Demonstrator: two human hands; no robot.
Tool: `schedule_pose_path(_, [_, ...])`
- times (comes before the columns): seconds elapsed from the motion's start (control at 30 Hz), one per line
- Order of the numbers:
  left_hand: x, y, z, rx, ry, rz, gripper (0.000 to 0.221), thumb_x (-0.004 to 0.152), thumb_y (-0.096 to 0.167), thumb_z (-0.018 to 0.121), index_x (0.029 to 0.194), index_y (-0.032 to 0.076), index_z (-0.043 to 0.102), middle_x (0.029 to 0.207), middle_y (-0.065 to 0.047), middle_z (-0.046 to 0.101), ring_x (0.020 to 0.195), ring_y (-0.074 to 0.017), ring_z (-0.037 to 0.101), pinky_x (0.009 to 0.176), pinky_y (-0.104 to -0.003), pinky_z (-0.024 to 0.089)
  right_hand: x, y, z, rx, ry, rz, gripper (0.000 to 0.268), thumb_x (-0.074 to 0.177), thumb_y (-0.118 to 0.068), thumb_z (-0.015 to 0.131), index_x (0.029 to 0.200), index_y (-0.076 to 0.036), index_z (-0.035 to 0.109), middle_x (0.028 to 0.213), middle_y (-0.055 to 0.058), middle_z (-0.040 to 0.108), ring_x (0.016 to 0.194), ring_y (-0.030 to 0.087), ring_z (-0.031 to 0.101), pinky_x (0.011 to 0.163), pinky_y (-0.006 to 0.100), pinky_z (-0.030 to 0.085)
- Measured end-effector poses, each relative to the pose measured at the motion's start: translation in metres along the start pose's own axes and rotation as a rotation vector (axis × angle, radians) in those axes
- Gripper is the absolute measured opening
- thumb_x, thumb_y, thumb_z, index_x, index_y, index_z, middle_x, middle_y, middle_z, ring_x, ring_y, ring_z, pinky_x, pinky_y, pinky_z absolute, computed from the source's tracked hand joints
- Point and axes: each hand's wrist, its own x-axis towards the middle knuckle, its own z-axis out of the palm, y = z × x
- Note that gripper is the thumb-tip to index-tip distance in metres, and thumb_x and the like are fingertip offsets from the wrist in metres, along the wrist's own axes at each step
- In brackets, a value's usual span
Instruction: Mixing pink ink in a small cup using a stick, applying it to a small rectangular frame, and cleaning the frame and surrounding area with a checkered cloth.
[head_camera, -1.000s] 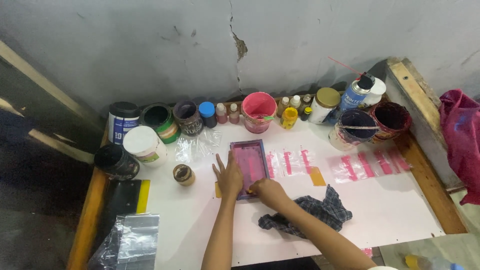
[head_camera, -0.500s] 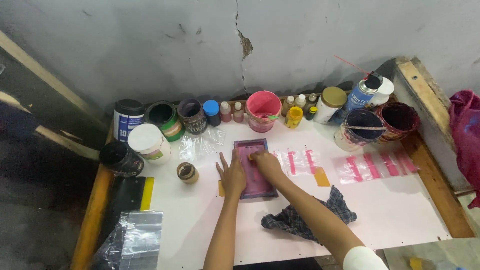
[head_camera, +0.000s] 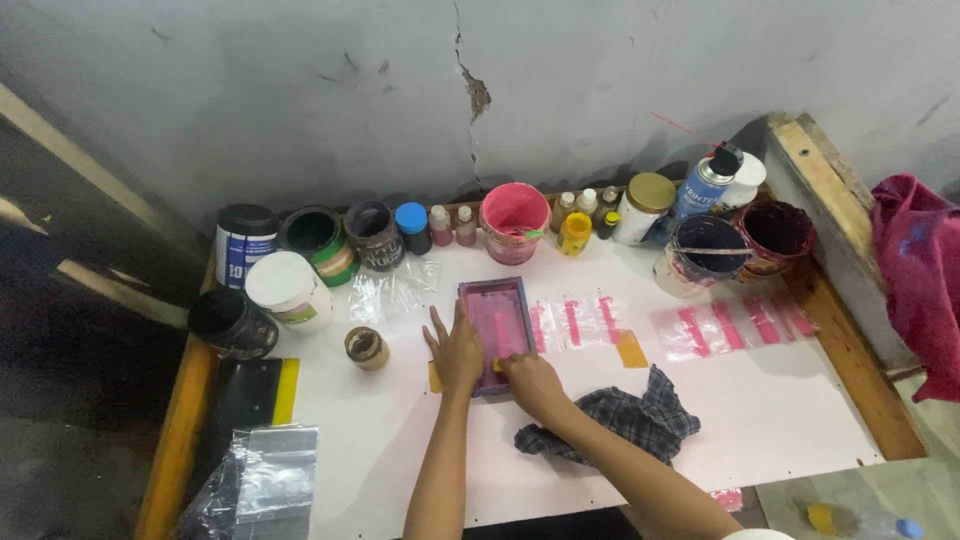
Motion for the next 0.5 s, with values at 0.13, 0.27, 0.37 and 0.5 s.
schedule_pose_path(0.13, [0.0,0.003,-0.003,-0.032,-0.004,-0.007,0.056,0.105,0.019,0.034,0.161,0.015,0.031,0.162,-0.004,0.041,0.155,-0.0421,0.015,0.122,-0.064,0.011,-0.004,-0.002,-0.022,0.085,-0.08,0.004,0.019,0.088,-0.01,0.064,0.093,-0.021,0.078,0.082,0.004,0.075,0.075,0.027,0.073,0.069,0.037,0.06])
schedule_pose_path(0.27, [0.0,0.001,-0.002,-0.022,-0.005,-0.014,0.056,0.105,0.021,0.034,0.162,0.017,0.029,0.163,-0.003,0.04,0.156,-0.0414,0.013,0.123,-0.063,0.009,-0.001,0.006,-0.027,0.154,-0.233,-0.013,0.016,0.09,-0.014,0.064,0.091,-0.021,0.078,0.084,0.007,0.076,0.08,0.032,0.074,0.076,0.043,0.061])
schedule_pose_path(0.37, [0.0,0.001,0.0,-0.04,-0.006,-0.024,0.056,0.106,0.021,0.032,0.162,0.017,0.029,0.163,-0.003,0.039,0.156,-0.041,0.012,0.123,-0.063,0.008,0.008,0.011,-0.031,0.182,-0.312,-0.01,0.013,0.091,-0.021,0.066,0.09,-0.02,0.079,0.084,0.008,0.077,0.081,0.034,0.075,0.077,0.044,0.062])
schedule_pose_path(0.5, [-0.001,0.004,-0.005,-0.037,-0.018,-0.014,0.055,0.107,0.023,0.031,0.161,0.015,0.028,0.164,-0.004,0.038,0.156,-0.0414,0.011,0.124,-0.063,0.008,0.013,0.01,-0.037,0.228,-0.349,0.012,0.016,0.092,-0.025,0.067,0.091,-0.014,0.079,0.085,0.015,0.075,0.084,0.037,0.074,0.077,0.047,0.061])
